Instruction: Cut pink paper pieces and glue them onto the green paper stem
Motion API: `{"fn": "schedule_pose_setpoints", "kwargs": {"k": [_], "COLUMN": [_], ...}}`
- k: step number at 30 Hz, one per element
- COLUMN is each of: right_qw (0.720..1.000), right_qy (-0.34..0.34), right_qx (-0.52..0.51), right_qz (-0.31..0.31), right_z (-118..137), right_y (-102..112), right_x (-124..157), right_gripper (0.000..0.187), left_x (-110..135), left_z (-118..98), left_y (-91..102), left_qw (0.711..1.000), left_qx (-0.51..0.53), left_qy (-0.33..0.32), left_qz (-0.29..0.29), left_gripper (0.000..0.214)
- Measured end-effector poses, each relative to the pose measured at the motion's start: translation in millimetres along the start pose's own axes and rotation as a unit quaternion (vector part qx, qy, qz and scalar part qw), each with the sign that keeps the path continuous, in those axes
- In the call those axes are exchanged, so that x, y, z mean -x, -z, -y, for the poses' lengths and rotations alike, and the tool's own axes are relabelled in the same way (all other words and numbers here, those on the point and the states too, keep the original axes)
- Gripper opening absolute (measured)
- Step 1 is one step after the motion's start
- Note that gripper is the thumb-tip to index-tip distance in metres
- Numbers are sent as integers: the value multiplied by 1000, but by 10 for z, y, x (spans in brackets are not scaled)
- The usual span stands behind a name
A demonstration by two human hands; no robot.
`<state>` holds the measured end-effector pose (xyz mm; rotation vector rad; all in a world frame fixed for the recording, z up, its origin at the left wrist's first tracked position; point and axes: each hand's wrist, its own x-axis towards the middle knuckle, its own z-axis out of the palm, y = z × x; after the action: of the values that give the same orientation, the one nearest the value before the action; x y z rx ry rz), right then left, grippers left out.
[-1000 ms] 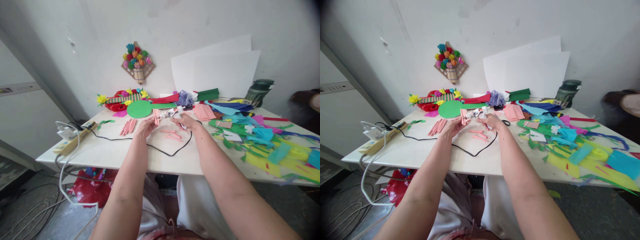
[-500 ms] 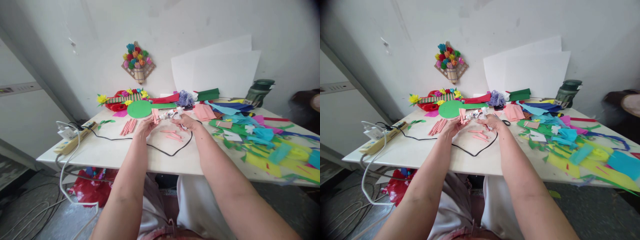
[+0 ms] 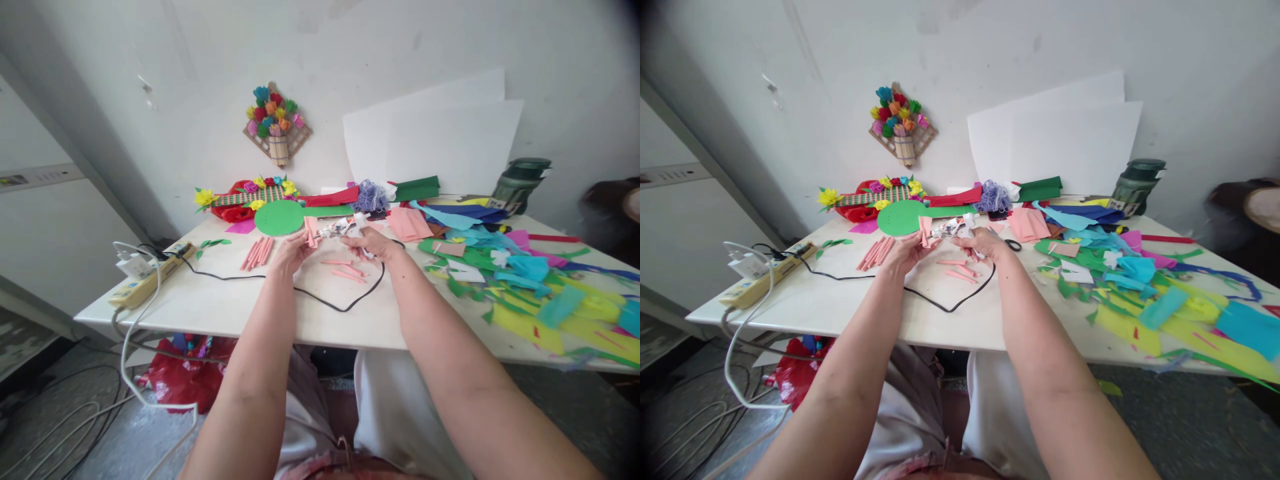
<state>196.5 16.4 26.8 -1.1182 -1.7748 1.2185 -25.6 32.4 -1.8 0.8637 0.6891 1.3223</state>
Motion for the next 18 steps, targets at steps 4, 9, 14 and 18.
{"fn": "schedule_pose_setpoints", "kwargs": {"k": [4, 9, 14, 18], "right_qw": [1000, 1000, 1000, 1000], "right_qy": [-4, -3, -13, -7], "right_qx": [-4, 0, 13, 19], "right_qz": [7, 12, 8, 1], "right_z": [-17, 15, 36, 6], "right_y": [-3, -16, -22, -7], "right_x": [-14, 14, 32, 10], "right_gripper": [44, 43, 43, 42], "left_x": [-28, -46, -44, -38], "left_z": [17, 23, 22, 20], "left_y": [23, 39, 41, 43], "left_qw": [1000, 1000, 1000, 1000], "left_qx": [5, 9, 10, 12], "left_qy": [-7, -11, -11, -14], "left_qz": [1, 0, -5, -3], "left_gripper": [8, 7, 8, 9]}}
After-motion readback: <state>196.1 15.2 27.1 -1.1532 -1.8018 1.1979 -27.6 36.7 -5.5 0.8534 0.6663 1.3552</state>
